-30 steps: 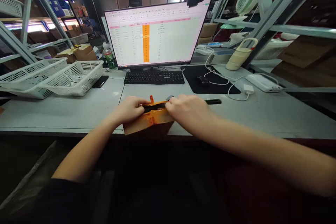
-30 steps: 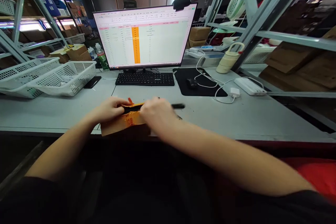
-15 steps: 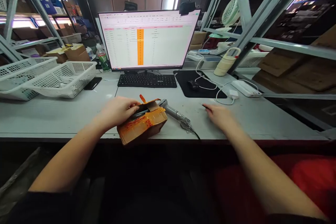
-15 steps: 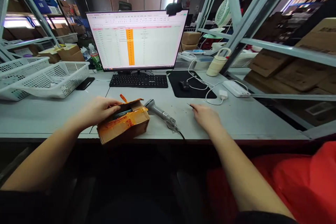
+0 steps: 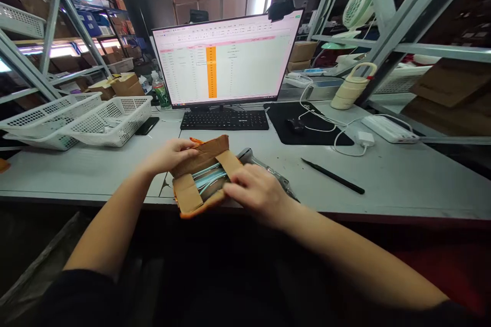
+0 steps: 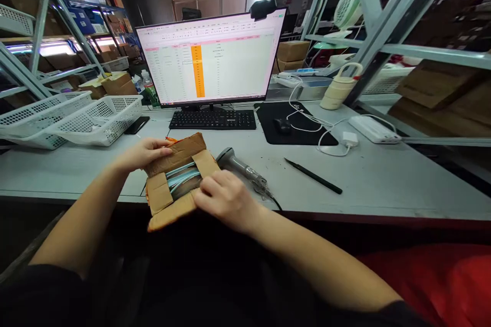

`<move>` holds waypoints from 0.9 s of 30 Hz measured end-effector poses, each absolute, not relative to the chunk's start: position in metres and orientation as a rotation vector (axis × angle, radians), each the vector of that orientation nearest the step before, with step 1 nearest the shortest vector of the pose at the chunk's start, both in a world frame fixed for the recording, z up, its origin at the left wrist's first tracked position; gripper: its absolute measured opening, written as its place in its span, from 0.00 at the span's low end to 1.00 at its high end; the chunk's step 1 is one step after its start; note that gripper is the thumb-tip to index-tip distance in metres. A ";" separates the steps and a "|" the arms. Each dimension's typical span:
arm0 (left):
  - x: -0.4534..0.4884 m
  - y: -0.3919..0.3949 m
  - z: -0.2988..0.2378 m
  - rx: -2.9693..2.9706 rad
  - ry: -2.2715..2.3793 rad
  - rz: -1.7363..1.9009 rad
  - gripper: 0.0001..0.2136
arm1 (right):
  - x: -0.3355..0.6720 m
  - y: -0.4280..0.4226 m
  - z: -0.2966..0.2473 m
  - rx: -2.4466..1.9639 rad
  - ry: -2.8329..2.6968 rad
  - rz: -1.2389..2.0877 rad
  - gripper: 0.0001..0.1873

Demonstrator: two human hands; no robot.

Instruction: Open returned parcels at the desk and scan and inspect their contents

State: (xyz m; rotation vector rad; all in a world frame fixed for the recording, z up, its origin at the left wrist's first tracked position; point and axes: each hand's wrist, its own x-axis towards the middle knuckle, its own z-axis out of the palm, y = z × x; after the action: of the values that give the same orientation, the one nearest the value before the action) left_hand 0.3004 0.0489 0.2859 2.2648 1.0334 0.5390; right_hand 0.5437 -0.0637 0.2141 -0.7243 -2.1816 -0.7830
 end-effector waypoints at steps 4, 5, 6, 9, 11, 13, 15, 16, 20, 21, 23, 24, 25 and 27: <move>0.300 0.081 0.238 1.818 0.951 0.692 0.30 | 0.545 -0.071 0.171 -0.624 -2.055 -0.905 0.12; 0.301 0.086 0.226 1.786 0.965 0.743 0.31 | 0.546 -0.071 0.167 -0.657 -2.034 -0.888 0.12; 0.303 0.089 0.218 1.779 0.984 0.785 0.32 | 0.548 -0.072 0.167 -0.694 -2.042 -0.849 0.11; 0.299 0.085 0.217 1.888 1.078 0.944 0.33 | 0.556 -0.071 0.194 -0.750 -2.285 -0.487 0.11; 0.293 0.072 0.233 2.231 1.171 1.181 0.29 | 0.561 -0.067 0.226 -0.845 -2.451 -0.089 0.17; 0.288 0.054 0.252 2.713 1.169 1.419 0.17 | 0.561 -0.059 0.254 -1.097 -2.453 0.094 0.18; 0.288 0.035 0.265 3.066 1.005 1.505 0.10 | 0.554 -0.048 0.272 -1.346 -2.405 -0.019 0.25; 0.290 0.026 0.268 3.169 0.883 1.459 0.09 | 0.550 -0.042 0.277 -1.411 -2.410 -0.097 0.31; 0.291 -0.001 0.252 3.270 0.401 0.860 0.12 | 0.543 -0.026 0.279 -1.459 -2.462 -0.035 0.34; 0.289 -0.005 0.243 3.229 0.341 0.810 0.15 | 0.546 -0.023 0.276 -1.452 -2.409 0.036 0.34; 0.283 -0.012 0.219 3.109 0.302 1.084 0.18 | 0.559 -0.018 0.269 -1.380 -2.266 0.178 0.36; 0.279 -0.014 0.205 3.010 0.303 1.358 0.18 | 0.568 -0.016 0.263 -1.332 -2.198 0.254 0.36; 0.277 -0.016 0.190 2.870 0.309 1.658 0.18 | 0.577 -0.013 0.257 -1.297 -2.131 0.342 0.35; 0.276 -0.021 0.158 2.509 0.381 2.144 0.18 | 0.592 -0.012 0.243 -1.287 -2.005 0.537 0.32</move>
State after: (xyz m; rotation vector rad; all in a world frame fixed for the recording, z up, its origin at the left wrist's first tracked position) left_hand 0.2756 -0.0208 0.1576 2.5088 0.3805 2.1443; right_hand 0.5920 -0.0115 0.2429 -1.2866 -2.0053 0.5375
